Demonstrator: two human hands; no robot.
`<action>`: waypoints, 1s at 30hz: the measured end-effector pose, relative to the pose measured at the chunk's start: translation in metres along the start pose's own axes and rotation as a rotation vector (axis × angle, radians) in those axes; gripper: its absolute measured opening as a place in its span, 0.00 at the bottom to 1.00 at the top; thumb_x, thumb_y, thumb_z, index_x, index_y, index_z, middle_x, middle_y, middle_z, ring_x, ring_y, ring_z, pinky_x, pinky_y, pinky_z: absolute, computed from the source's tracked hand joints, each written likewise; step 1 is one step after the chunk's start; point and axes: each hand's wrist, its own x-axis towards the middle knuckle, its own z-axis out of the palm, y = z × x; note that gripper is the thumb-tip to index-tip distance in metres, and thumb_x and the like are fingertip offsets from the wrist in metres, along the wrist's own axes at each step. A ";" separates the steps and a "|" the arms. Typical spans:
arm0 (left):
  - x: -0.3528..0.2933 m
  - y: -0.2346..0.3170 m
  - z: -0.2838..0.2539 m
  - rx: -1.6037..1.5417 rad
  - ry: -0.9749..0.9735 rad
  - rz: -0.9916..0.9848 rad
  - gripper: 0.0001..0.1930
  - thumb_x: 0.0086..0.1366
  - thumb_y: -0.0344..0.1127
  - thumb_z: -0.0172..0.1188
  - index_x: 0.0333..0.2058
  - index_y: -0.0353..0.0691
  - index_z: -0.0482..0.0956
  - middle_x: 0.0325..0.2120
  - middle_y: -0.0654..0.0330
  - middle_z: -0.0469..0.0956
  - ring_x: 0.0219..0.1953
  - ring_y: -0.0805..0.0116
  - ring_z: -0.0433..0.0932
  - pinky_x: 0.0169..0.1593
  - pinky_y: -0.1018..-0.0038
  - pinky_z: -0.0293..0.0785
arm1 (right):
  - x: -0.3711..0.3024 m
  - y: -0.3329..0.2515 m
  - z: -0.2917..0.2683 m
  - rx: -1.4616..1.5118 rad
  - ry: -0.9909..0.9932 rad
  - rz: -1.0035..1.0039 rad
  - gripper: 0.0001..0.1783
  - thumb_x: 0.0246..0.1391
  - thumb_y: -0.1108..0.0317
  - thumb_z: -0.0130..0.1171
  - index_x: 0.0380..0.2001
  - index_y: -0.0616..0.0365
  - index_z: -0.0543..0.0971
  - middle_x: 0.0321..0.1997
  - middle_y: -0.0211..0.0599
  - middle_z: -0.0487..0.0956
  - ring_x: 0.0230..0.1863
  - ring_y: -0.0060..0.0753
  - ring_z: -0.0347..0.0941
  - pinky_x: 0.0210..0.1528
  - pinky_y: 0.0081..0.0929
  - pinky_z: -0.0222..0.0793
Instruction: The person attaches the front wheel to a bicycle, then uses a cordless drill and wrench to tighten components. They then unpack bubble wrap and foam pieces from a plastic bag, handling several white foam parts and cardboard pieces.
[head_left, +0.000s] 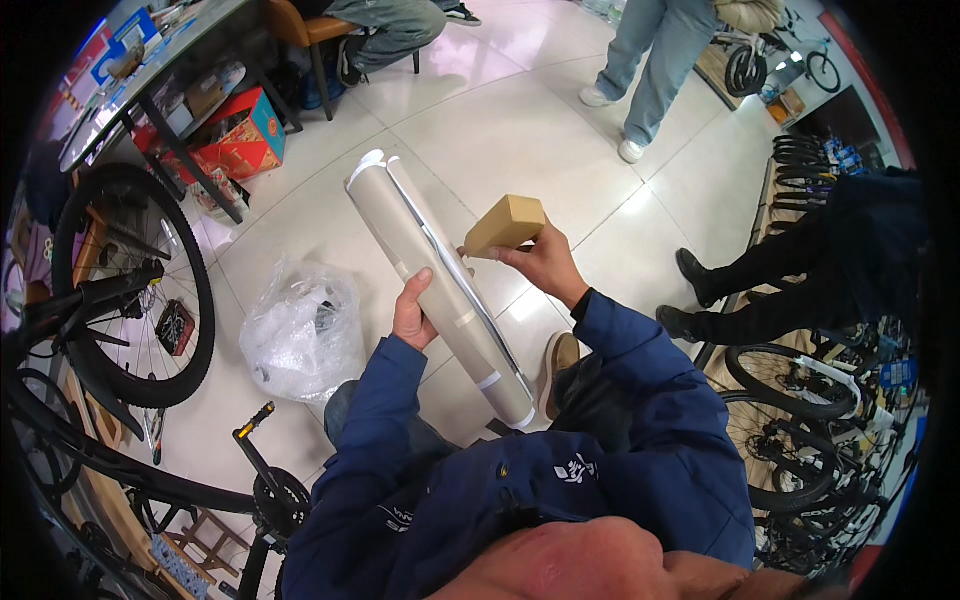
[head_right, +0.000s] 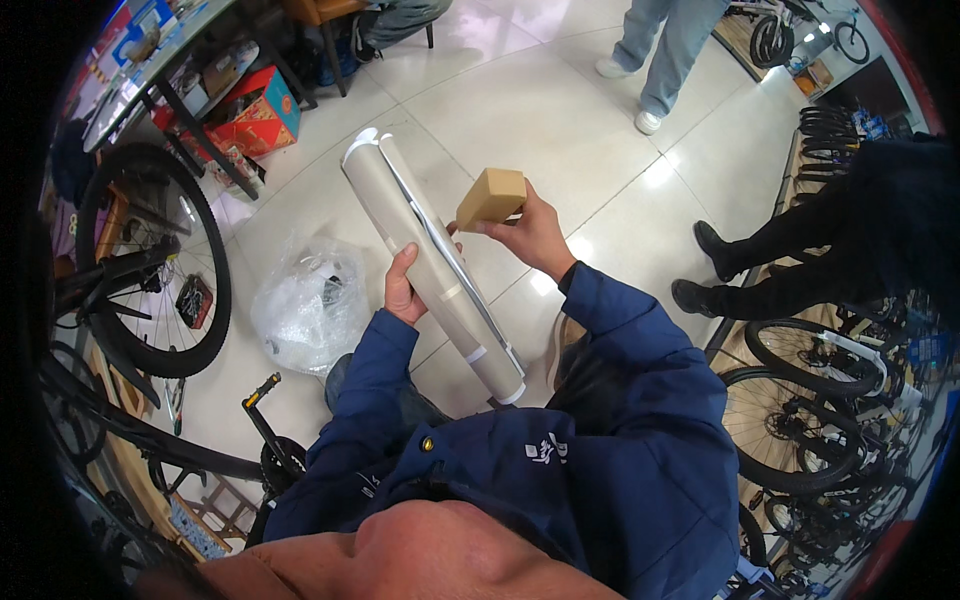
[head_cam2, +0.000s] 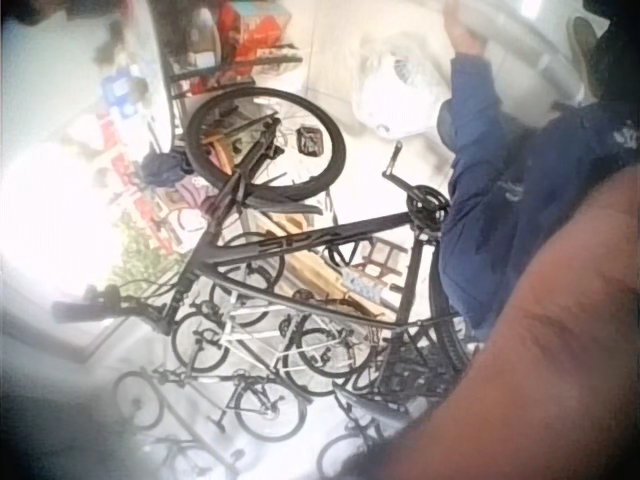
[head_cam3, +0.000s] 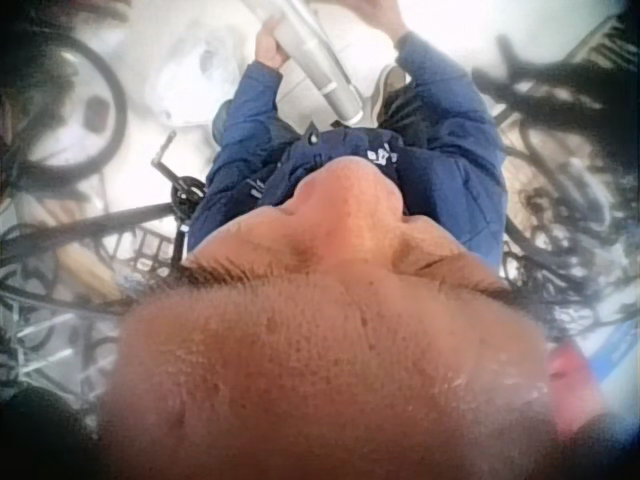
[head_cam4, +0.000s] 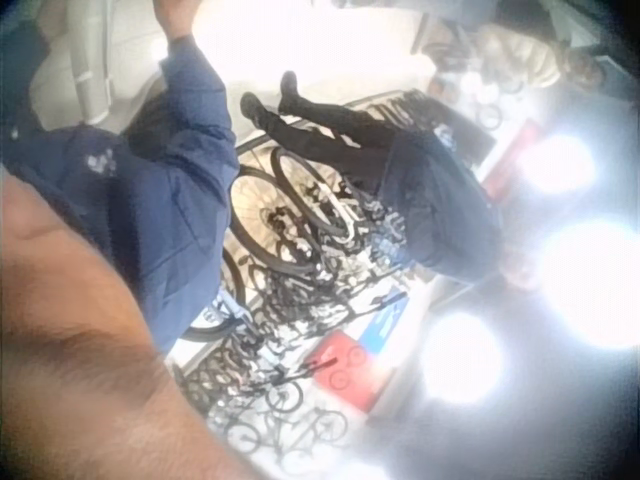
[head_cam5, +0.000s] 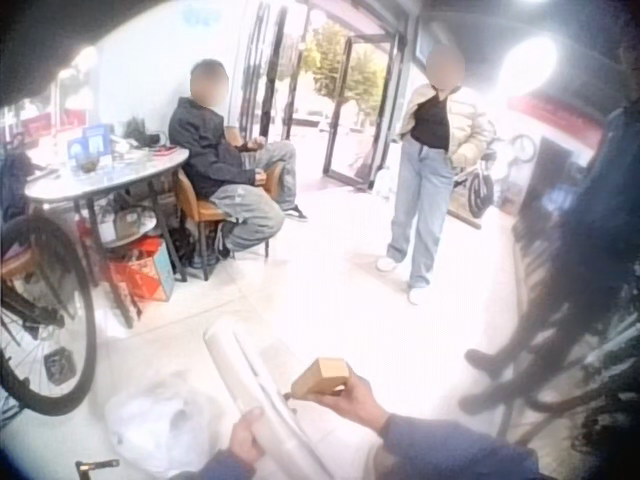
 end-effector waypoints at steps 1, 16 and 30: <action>-0.001 0.002 -0.002 0.018 0.027 -0.014 0.42 0.68 0.51 0.63 0.71 0.31 0.60 0.69 0.47 0.67 0.62 0.50 0.76 0.62 0.53 0.78 | 0.001 0.002 0.002 0.004 -0.020 0.017 0.34 0.52 0.68 0.77 0.60 0.58 0.73 0.53 0.39 0.84 0.52 0.33 0.83 0.54 0.31 0.81; -0.003 0.008 -0.016 0.221 0.055 0.099 0.38 0.69 0.50 0.62 0.70 0.34 0.64 0.57 0.48 0.78 0.58 0.57 0.79 0.61 0.60 0.78 | 0.003 -0.002 0.029 0.038 -0.141 0.217 0.33 0.51 0.61 0.80 0.55 0.64 0.78 0.52 0.42 0.85 0.54 0.33 0.82 0.56 0.30 0.78; -0.009 0.043 -0.031 0.317 0.186 0.056 0.31 0.67 0.46 0.67 0.61 0.31 0.74 0.48 0.49 0.84 0.49 0.57 0.85 0.55 0.62 0.83 | 0.016 -0.036 -0.021 -0.082 -0.323 -0.096 0.25 0.58 0.76 0.70 0.59 0.59 0.78 0.55 0.37 0.82 0.54 0.31 0.81 0.56 0.28 0.82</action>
